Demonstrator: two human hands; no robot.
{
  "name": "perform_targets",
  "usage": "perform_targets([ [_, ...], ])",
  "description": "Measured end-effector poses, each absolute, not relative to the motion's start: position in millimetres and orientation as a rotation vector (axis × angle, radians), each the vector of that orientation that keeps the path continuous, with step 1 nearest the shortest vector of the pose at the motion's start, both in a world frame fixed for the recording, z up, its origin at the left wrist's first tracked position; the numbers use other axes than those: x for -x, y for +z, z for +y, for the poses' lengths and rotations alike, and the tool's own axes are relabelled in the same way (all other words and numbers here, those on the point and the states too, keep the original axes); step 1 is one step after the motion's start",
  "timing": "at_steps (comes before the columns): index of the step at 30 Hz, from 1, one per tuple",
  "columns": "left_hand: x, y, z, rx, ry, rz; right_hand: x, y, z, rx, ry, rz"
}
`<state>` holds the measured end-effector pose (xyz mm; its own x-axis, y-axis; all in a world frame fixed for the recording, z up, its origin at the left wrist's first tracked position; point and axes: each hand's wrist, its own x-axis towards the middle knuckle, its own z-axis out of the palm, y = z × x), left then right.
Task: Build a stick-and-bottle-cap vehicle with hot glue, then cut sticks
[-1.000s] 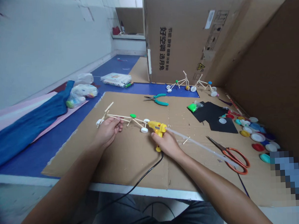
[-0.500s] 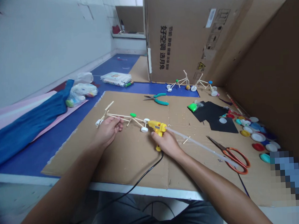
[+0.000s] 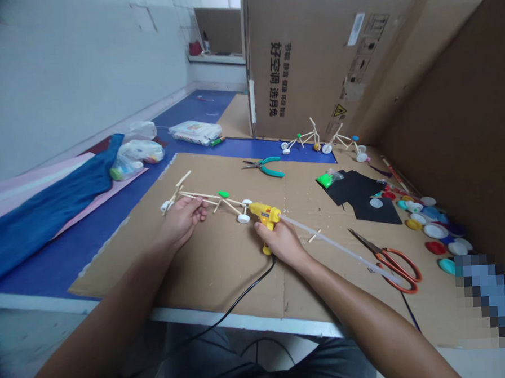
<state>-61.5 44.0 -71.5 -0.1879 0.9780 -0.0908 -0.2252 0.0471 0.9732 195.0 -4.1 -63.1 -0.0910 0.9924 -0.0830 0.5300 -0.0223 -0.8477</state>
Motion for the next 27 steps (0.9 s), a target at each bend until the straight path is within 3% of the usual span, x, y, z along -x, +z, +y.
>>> perform_targets([
  [27, 60.9, -69.7, 42.5, -0.884, 1.391, 1.232, -195.3, -64.2, -4.5, 1.600, 1.060, -1.668],
])
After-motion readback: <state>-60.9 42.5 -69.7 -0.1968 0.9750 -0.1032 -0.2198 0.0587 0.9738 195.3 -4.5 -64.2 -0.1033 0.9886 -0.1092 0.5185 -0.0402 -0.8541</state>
